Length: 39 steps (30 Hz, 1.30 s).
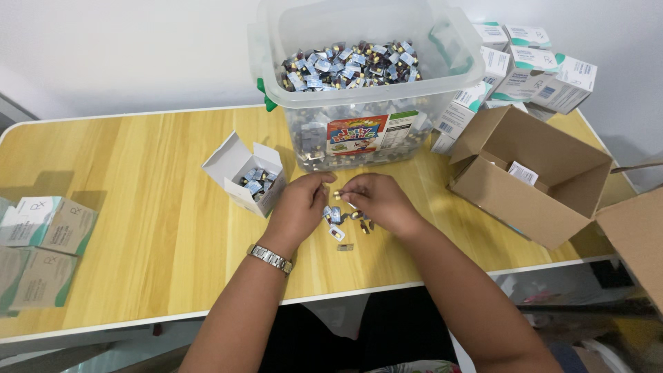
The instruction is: The person opens a small white box and removes several small wrapped items, placing them on the table. They then pick up the items one by one and place them into a clear plastic container. The process is repeated with additional items from the box.
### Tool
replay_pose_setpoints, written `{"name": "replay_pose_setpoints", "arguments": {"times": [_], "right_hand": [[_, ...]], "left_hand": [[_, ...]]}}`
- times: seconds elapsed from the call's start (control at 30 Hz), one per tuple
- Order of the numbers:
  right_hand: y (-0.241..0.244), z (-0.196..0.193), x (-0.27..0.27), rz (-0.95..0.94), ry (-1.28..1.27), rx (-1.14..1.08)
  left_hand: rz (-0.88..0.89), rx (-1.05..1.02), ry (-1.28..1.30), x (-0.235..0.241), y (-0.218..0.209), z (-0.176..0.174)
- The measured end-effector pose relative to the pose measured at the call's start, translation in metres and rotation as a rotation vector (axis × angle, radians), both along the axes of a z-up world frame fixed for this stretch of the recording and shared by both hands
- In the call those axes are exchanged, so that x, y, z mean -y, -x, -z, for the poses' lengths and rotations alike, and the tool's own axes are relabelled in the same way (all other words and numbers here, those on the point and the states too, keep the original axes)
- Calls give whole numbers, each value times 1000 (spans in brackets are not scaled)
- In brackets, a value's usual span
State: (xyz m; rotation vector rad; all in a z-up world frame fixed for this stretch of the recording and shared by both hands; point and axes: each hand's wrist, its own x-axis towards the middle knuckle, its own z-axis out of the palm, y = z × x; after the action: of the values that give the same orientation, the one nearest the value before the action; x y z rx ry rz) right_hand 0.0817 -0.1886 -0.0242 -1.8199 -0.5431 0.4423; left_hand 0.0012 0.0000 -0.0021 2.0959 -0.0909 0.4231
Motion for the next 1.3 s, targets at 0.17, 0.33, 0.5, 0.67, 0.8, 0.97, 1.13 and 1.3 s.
{"name": "replay_pose_setpoints", "arguments": {"times": [0.17, 0.33, 0.5, 0.67, 0.8, 0.97, 1.13, 1.3], "right_hand": [[-17, 6, 14, 25, -116, -268], [-27, 0, 30, -63, -597, -878], [-37, 5, 38, -56, -751, -1073], [-40, 16, 39, -87, -816, -990], [-38, 13, 36, -127, -847, -986], [-34, 2, 34, -158, -863, -965], [-32, -3, 32, -152, -863, -972], [-28, -6, 32, -122, -844, -929]], "left_hand": [[4, 11, -1, -2, 0, 1], [-14, -86, -28, -2, -1, 1], [1, -12, -49, -2, -3, 4], [18, -11, -53, -2, -3, 2], [29, -32, -80, -2, -3, -1], [38, 5, -116, -3, -3, -3], [35, -23, -105, -3, -4, -1], [39, 5, -98, -5, -5, 2]]}}
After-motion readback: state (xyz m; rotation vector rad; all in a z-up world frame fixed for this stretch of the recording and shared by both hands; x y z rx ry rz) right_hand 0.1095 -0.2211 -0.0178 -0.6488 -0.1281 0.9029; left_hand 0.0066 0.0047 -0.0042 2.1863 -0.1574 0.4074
